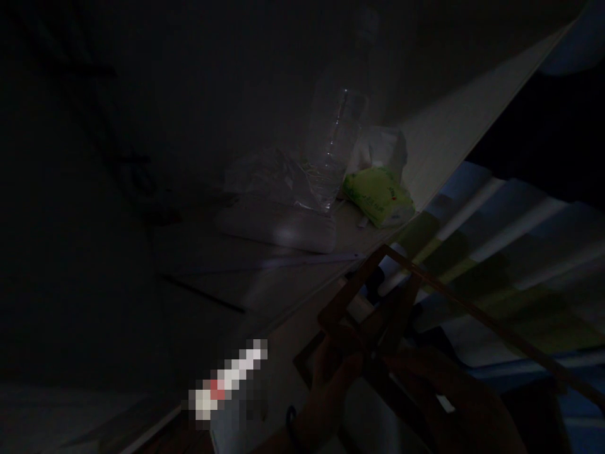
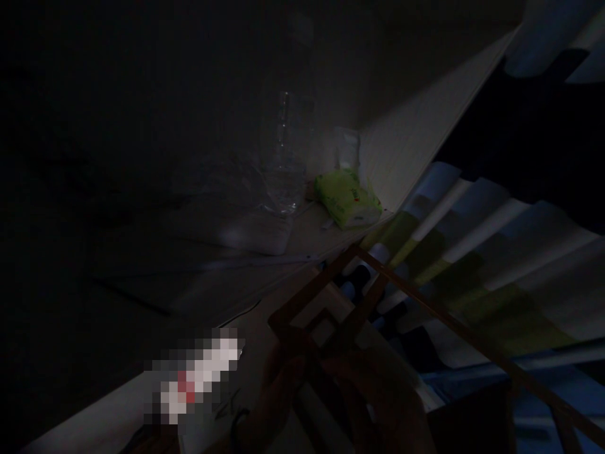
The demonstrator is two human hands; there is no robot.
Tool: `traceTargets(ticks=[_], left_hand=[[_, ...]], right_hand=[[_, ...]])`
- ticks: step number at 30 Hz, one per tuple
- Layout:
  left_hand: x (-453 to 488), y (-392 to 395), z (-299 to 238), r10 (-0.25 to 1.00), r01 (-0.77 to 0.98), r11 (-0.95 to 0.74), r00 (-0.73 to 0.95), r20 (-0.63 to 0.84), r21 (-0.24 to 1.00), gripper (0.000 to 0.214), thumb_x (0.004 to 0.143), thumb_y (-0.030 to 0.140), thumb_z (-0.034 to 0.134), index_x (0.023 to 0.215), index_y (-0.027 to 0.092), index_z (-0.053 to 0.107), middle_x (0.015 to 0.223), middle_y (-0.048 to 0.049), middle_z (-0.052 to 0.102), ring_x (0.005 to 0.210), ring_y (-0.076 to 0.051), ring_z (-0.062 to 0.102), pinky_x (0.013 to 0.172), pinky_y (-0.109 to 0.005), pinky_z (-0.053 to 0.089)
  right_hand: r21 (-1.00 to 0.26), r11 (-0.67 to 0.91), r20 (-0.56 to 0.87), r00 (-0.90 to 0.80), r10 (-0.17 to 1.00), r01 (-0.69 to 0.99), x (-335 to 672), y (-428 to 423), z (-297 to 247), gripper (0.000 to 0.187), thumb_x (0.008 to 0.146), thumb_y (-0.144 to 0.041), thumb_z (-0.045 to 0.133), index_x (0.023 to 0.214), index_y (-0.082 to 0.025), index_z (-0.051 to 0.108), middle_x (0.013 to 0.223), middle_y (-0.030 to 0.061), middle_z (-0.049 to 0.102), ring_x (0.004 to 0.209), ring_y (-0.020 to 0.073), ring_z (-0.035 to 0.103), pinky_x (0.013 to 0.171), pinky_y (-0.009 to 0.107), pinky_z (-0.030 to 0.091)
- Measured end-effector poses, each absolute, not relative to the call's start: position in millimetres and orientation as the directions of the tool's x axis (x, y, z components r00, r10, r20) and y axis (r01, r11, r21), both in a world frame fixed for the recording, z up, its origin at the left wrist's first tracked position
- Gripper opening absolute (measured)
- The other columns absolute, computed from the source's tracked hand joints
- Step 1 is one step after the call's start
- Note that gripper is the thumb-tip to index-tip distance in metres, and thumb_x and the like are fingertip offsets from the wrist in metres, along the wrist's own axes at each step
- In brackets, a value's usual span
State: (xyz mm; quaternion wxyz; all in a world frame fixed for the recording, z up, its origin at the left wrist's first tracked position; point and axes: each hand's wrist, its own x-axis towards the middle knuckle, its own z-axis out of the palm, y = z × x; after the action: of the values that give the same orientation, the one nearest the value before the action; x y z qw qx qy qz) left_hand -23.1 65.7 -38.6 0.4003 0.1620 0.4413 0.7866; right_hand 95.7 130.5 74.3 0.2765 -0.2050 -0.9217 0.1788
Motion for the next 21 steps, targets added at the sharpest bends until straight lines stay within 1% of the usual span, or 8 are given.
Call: traceTargets(ticks=[3,6,9,12,13,15,18,21], left_hand=[[-24,65,-36,0.774,-0.481,-0.275,-0.624,-0.104,0.832,0.026,0.064,0.038,0.066,0.079,0.018,0.059,0.074,-0.0019,0.058,0.068,-0.013,0.051,0.061,-0.021,0.043],[-24,65,-30,0.768,-0.479,-0.275,-0.631,-0.109,0.834,0.030,0.061,0.040,0.067,0.078,0.017,0.059,0.073,-0.0025,0.058,0.067,-0.013,0.051,0.060,-0.022,0.043],[-24,67,-27,0.767,-0.486,-0.286,-0.633,-0.107,0.826,0.032,0.059,0.044,0.068,0.071,0.016,0.058,0.067,-0.0021,0.057,0.062,-0.013,0.049,0.055,-0.021,0.042],[-23,67,-28,0.754,-0.488,-0.279,-0.644,-0.126,0.827,0.032,0.057,0.043,0.068,0.070,0.016,0.057,0.069,-0.0029,0.058,0.063,-0.013,0.050,0.056,-0.022,0.042],[-23,67,-29,0.746,-0.485,-0.270,-0.651,-0.137,0.832,0.031,0.057,0.042,0.069,0.071,0.016,0.058,0.071,-0.0033,0.059,0.065,-0.014,0.051,0.058,-0.022,0.043],[-23,66,-32,0.736,-0.478,-0.251,-0.659,-0.155,0.841,0.030,0.057,0.040,0.069,0.072,0.017,0.058,0.074,-0.0039,0.060,0.069,-0.015,0.052,0.061,-0.023,0.043],[-23,65,-35,0.751,-0.475,-0.251,-0.646,-0.141,0.843,0.028,0.060,0.040,0.067,0.074,0.017,0.058,0.076,-0.0042,0.060,0.072,-0.016,0.053,0.062,-0.024,0.044],[-22,66,-37,0.757,-0.473,-0.272,-0.643,-0.117,0.838,0.028,0.061,0.040,0.066,0.075,0.018,0.059,0.076,-0.0039,0.060,0.072,-0.016,0.053,0.061,-0.023,0.043]], right_hand=[[-0.399,0.869,0.465,-0.753,0.466,0.291,95,130,75,0.016,0.079,-0.020,0.050,0.089,-0.028,0.061,0.083,-0.0056,0.067,0.072,0.0075,0.063,0.057,0.008,0.049],[-0.397,0.867,0.446,-0.763,0.468,0.300,93,131,75,0.017,0.080,-0.021,0.049,0.090,-0.028,0.061,0.085,-0.0053,0.067,0.071,0.0082,0.063,0.061,0.011,0.051],[-0.406,0.861,0.420,-0.773,0.475,0.308,94,131,75,0.017,0.081,-0.020,0.048,0.089,-0.028,0.061,0.083,-0.0053,0.067,0.068,0.0080,0.063,0.057,0.011,0.051],[-0.409,0.855,0.412,-0.773,0.483,0.317,95,131,75,0.017,0.080,-0.020,0.049,0.090,-0.028,0.060,0.085,-0.0050,0.067,0.068,0.0077,0.063,0.049,0.008,0.048],[-0.405,0.859,0.421,-0.769,0.481,0.315,95,131,75,0.017,0.080,-0.020,0.049,0.091,-0.028,0.060,0.086,-0.0048,0.067,0.070,0.0079,0.063,0.049,0.008,0.048],[-0.389,0.872,0.455,-0.761,0.463,0.298,95,131,75,0.017,0.079,-0.020,0.050,0.090,-0.028,0.060,0.087,-0.0048,0.067,0.072,0.0083,0.063,0.054,0.009,0.050],[-0.376,0.883,0.477,-0.758,0.445,0.282,94,132,75,0.017,0.079,-0.019,0.049,0.089,-0.027,0.060,0.087,-0.0044,0.067,0.074,0.0084,0.063,0.062,0.010,0.050],[-0.363,0.898,0.488,-0.770,0.412,0.250,94,133,75,0.017,0.079,-0.018,0.049,0.090,-0.025,0.059,0.085,-0.0034,0.067,0.072,0.0075,0.063,0.059,0.007,0.049]])
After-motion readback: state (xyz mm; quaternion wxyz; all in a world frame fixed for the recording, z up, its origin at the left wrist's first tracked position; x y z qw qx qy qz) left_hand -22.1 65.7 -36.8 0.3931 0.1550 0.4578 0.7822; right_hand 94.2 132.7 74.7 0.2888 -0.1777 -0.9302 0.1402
